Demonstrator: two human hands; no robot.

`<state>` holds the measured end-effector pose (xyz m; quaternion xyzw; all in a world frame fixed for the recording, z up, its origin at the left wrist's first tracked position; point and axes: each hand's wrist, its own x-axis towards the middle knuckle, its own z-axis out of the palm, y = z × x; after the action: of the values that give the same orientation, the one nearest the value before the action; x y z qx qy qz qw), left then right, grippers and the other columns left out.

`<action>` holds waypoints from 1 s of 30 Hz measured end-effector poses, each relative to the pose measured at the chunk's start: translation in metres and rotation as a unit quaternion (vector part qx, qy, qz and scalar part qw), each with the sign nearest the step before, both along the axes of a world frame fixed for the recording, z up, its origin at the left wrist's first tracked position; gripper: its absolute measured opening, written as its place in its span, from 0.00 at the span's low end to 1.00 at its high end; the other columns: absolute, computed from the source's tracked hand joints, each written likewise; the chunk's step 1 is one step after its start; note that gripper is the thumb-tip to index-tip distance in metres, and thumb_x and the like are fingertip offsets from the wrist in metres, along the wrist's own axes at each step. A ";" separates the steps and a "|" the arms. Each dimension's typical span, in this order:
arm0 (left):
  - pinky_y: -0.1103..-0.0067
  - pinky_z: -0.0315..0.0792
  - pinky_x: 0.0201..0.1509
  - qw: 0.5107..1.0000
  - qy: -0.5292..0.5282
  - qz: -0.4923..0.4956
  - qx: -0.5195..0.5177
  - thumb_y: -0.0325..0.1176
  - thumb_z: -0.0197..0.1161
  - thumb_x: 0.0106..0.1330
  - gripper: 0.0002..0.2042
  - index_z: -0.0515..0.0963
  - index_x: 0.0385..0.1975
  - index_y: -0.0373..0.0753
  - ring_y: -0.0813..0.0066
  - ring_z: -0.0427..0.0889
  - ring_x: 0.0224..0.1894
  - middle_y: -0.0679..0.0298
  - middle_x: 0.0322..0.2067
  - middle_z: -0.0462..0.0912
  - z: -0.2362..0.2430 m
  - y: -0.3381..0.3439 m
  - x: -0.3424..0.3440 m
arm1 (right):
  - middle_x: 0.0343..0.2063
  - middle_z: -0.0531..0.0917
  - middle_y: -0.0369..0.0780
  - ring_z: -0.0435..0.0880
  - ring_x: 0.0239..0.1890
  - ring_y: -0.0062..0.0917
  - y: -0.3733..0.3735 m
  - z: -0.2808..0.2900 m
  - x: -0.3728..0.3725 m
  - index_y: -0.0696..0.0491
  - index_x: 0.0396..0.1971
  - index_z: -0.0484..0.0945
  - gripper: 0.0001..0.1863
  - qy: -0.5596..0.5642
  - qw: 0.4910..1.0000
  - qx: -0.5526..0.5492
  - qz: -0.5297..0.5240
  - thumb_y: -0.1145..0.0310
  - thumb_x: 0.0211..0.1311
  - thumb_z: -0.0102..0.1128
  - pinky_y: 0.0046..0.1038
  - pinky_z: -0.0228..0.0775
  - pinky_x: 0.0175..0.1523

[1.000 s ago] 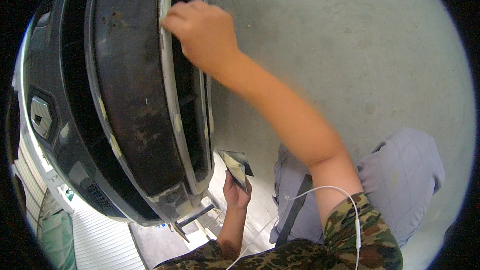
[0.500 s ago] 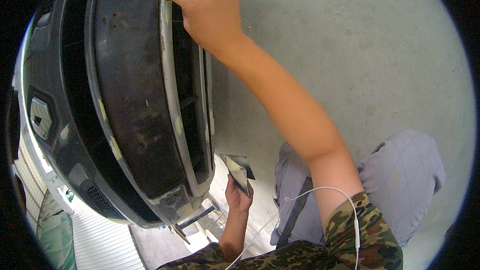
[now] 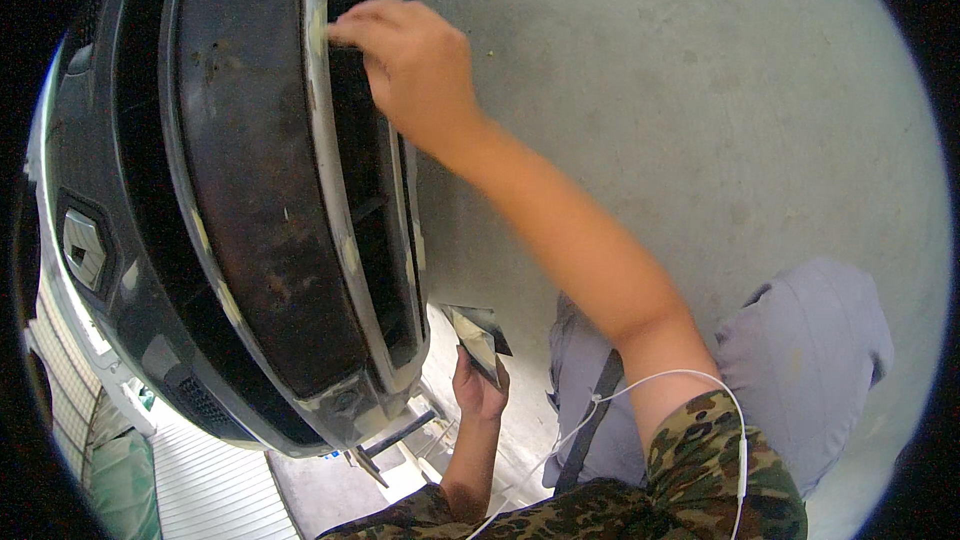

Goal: The person applies body filler to the rear bumper and lower side panels of a dark-colored car using a putty knife. They spread the filler over multiple areas, then use a sanding block to smooth the surface.

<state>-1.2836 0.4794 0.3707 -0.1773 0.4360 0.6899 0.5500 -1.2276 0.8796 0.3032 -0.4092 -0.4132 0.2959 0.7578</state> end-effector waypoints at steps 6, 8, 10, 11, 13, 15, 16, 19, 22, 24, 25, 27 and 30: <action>0.63 0.74 0.62 1.000 -0.001 0.008 -0.005 0.41 0.48 0.76 0.19 0.71 0.61 0.40 0.62 0.79 0.59 0.56 0.59 0.77 0.002 0.002 0.015 | 0.39 0.86 0.37 0.85 0.39 0.37 0.032 0.003 0.013 0.45 0.38 0.86 0.13 0.059 0.997 -0.051 0.027 0.76 0.57 0.58 0.35 0.78 0.43; 0.64 0.74 0.63 1.000 -0.011 0.026 -0.009 0.41 0.48 0.76 0.18 0.72 0.60 0.39 0.62 0.79 0.58 0.56 0.58 0.78 0.004 0.005 0.017 | 0.39 0.86 0.36 0.85 0.39 0.37 0.039 0.008 0.016 0.44 0.38 0.86 0.13 0.059 0.996 -0.059 0.028 0.76 0.56 0.58 0.36 0.78 0.43; 0.64 0.74 0.62 1.000 -0.006 0.015 -0.009 0.41 0.48 0.76 0.18 0.72 0.59 0.39 0.62 0.80 0.58 0.56 0.57 0.78 0.005 0.007 0.017 | 0.39 0.86 0.35 0.85 0.39 0.36 0.048 0.012 0.020 0.44 0.38 0.87 0.14 0.063 0.997 -0.054 0.009 0.76 0.55 0.58 0.36 0.78 0.43; 0.64 0.74 0.62 0.999 -0.004 0.027 -0.019 0.41 0.49 0.76 0.18 0.73 0.59 0.40 0.62 0.80 0.57 0.56 0.57 0.79 0.006 0.009 0.017 | 0.39 0.86 0.35 0.85 0.39 0.36 0.051 0.014 0.021 0.43 0.37 0.87 0.14 0.065 0.997 -0.051 -0.001 0.76 0.55 0.58 0.35 0.78 0.43; 0.68 0.72 0.63 1.000 0.012 -0.025 0.001 0.41 0.51 0.75 0.19 0.71 0.61 0.40 0.65 0.77 0.60 0.60 0.59 0.77 0.007 0.011 0.015 | 0.39 0.84 0.39 0.83 0.39 0.38 0.058 0.016 0.025 0.49 0.38 0.84 0.11 0.106 0.992 -0.037 0.060 0.77 0.59 0.55 0.35 0.76 0.44; 0.70 0.72 0.63 0.999 0.017 -0.046 0.006 0.41 0.52 0.75 0.20 0.70 0.62 0.40 0.67 0.75 0.61 0.62 0.60 0.76 0.008 0.012 0.013 | 0.39 0.84 0.39 0.83 0.39 0.37 0.062 0.018 0.025 0.49 0.38 0.84 0.12 0.094 0.993 -0.038 0.061 0.77 0.59 0.54 0.34 0.77 0.44; 0.70 0.72 0.63 0.999 0.012 -0.046 0.004 0.41 0.52 0.75 0.20 0.70 0.62 0.40 0.67 0.76 0.61 0.62 0.60 0.76 0.008 0.013 0.012 | 0.40 0.85 0.36 0.84 0.39 0.36 0.064 0.018 0.024 0.46 0.37 0.85 0.13 0.061 0.997 -0.047 0.032 0.77 0.56 0.56 0.35 0.77 0.43; 0.69 0.73 0.62 0.999 0.008 -0.045 0.002 0.42 0.52 0.75 0.20 0.70 0.62 0.40 0.67 0.76 0.61 0.62 0.60 0.76 0.006 0.013 0.011 | 0.40 0.85 0.33 0.85 0.39 0.34 0.061 0.017 0.016 0.42 0.36 0.87 0.15 -0.003 0.999 -0.052 0.004 0.77 0.53 0.58 0.34 0.78 0.42; 0.69 0.73 0.62 0.998 0.007 -0.055 0.011 0.42 0.51 0.75 0.20 0.70 0.62 0.40 0.67 0.76 0.61 0.62 0.60 0.76 0.000 0.013 0.011 | 0.40 0.85 0.34 0.85 0.41 0.32 0.048 0.009 0.005 0.45 0.38 0.86 0.16 -0.044 0.999 -0.027 0.015 0.80 0.52 0.58 0.31 0.78 0.44; 0.69 0.73 0.62 0.998 0.013 -0.056 0.008 0.43 0.51 0.75 0.20 0.70 0.62 0.41 0.67 0.75 0.61 0.62 0.60 0.76 -0.005 0.012 0.011 | 0.42 0.85 0.34 0.84 0.44 0.31 0.034 0.003 -0.001 0.46 0.38 0.85 0.16 -0.061 0.998 0.003 0.012 0.81 0.52 0.58 0.30 0.78 0.45; 0.69 0.73 0.62 0.998 0.020 -0.051 0.000 0.43 0.50 0.75 0.20 0.69 0.63 0.41 0.67 0.75 0.62 0.62 0.60 0.76 -0.008 0.011 0.011 | 0.42 0.85 0.35 0.84 0.44 0.32 0.026 0.000 -0.004 0.47 0.38 0.85 0.16 -0.054 0.998 0.012 0.012 0.81 0.52 0.58 0.31 0.78 0.45; 0.69 0.72 0.63 0.999 0.020 -0.050 -0.003 0.43 0.50 0.76 0.21 0.69 0.63 0.41 0.66 0.75 0.62 0.62 0.60 0.76 -0.014 0.008 0.010 | 0.41 0.85 0.35 0.84 0.44 0.32 0.007 -0.004 -0.009 0.47 0.37 0.85 0.15 -0.048 0.998 0.028 0.011 0.80 0.52 0.59 0.31 0.78 0.45; 0.69 0.71 0.63 0.998 0.002 -0.056 0.012 0.42 0.50 0.76 0.21 0.69 0.63 0.41 0.66 0.74 0.63 0.62 0.61 0.75 -0.021 0.003 0.008 | 0.40 0.84 0.36 0.83 0.43 0.33 -0.019 -0.010 -0.012 0.48 0.36 0.85 0.13 -0.015 0.999 0.039 0.031 0.79 0.52 0.59 0.32 0.79 0.44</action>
<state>-1.2756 0.4820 0.3493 -0.1449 0.4381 0.6633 0.5892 -1.2395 0.8602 0.2936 -0.3708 -0.4485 0.2967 0.7572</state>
